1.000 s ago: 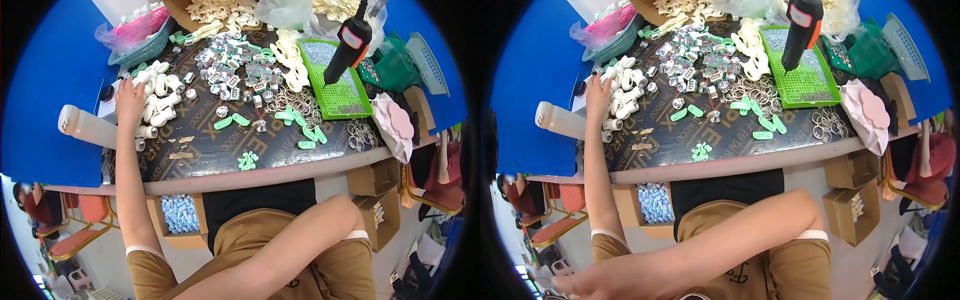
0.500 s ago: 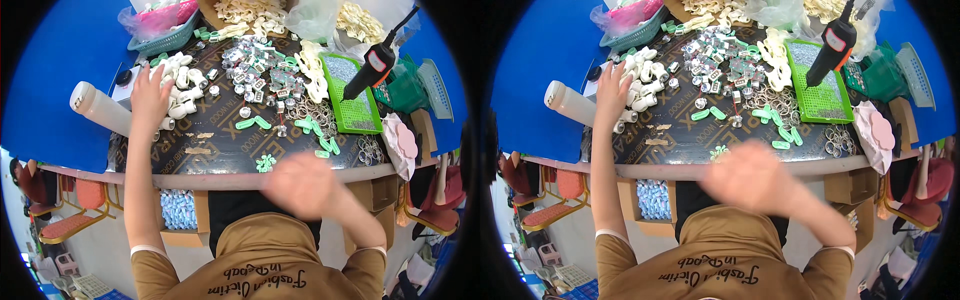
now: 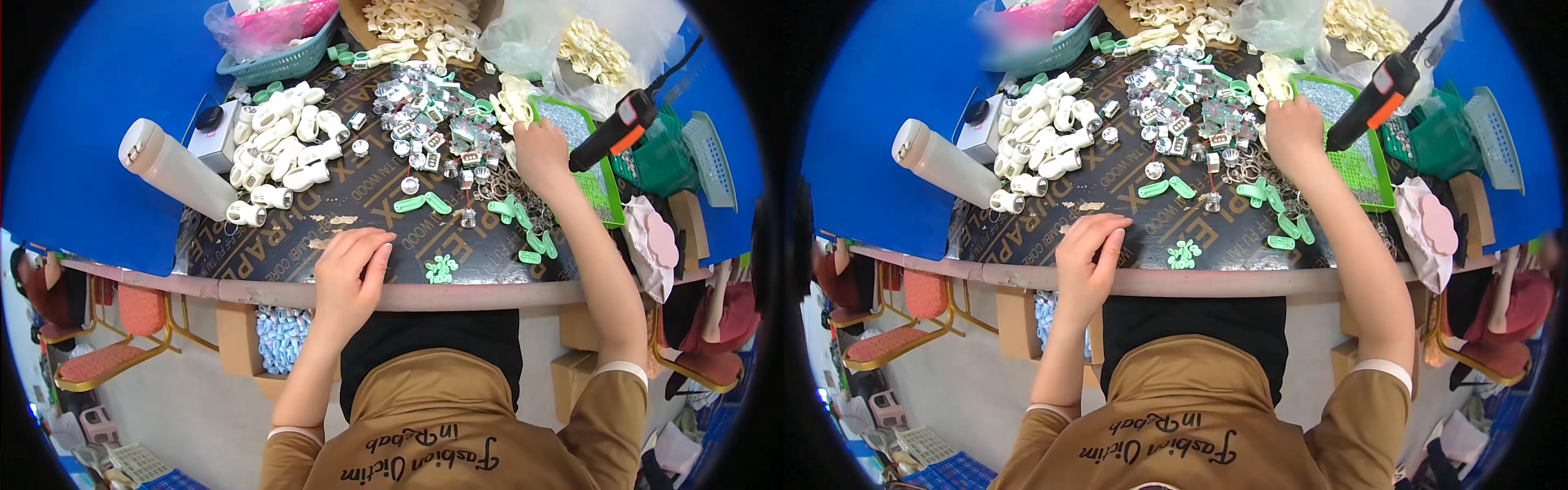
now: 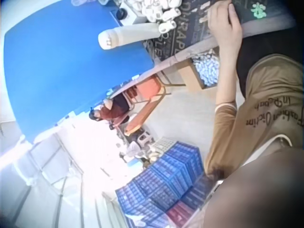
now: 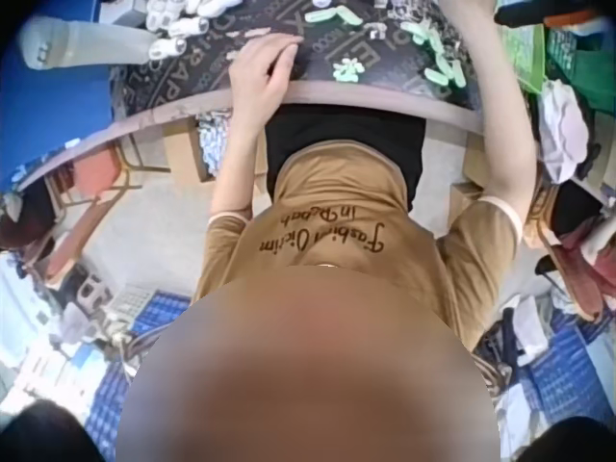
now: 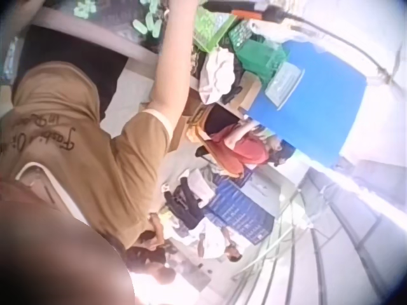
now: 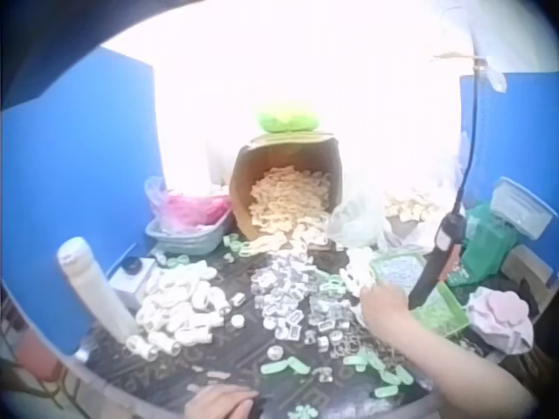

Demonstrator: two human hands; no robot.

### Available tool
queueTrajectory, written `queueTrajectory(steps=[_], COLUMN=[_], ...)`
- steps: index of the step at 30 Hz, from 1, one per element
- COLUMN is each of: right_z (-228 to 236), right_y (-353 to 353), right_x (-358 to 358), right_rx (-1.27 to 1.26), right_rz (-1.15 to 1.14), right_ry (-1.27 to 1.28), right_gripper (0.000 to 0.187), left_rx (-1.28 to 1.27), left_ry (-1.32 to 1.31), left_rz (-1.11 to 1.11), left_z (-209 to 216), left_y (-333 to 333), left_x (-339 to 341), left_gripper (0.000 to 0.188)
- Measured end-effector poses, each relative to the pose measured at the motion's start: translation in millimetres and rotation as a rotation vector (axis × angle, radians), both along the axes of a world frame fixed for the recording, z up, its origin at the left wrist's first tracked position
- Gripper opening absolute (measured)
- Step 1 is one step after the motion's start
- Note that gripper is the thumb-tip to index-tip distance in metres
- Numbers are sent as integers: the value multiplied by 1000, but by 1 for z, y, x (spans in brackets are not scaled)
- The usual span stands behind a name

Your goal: Manually assembling small plastic toy parts, including an electronic light module and a metal keychain ring.

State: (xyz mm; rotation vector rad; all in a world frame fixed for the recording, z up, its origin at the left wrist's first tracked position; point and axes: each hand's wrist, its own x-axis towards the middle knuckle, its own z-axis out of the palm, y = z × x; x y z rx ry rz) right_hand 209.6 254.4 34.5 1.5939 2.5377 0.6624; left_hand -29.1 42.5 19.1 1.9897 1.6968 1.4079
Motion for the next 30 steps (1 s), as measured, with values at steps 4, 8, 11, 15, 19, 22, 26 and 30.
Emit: queueTrajectory(steps=[4, 8, 11, 15, 19, 22, 26, 30], right_z=[-2, 1, 6, 19, 21, 12, -11, -16], right_y=[-4, -8, -12, -42, -95, -163, -207, -213], right_x=[-1, 6, 10, 9, 7, -17, -41, -51], right_rx=[17, -102, -158, -1, -103, -212, -179, -399], right_rz=[31, 89, 82, 204, 193, 299, 542, 485], right_ry=[141, 522, 672, 801, 1184, 1305, 1293, 1445], right_gripper=[36, 37, 38, 34, 37, 39, 37, 38], left_rx=[-44, -15, -22, 6, -47, -189, -260, -281], left_ry=[-84, -102, -102, -77, -184, -630, -741, -957], left_rz=[13, 13, 22, 42, -64, -283, -341, -249], left_z=[-5, -6, -7, -7, 0, -2, -7, -8], left_y=[-5, -3, -2, -3, -12, -24, -31, -35], left_x=[-4, -4, -4, 1, 24, 53, 68, 71], left_gripper=[10, 10, 10, 10, 16, 42, 51, 51])
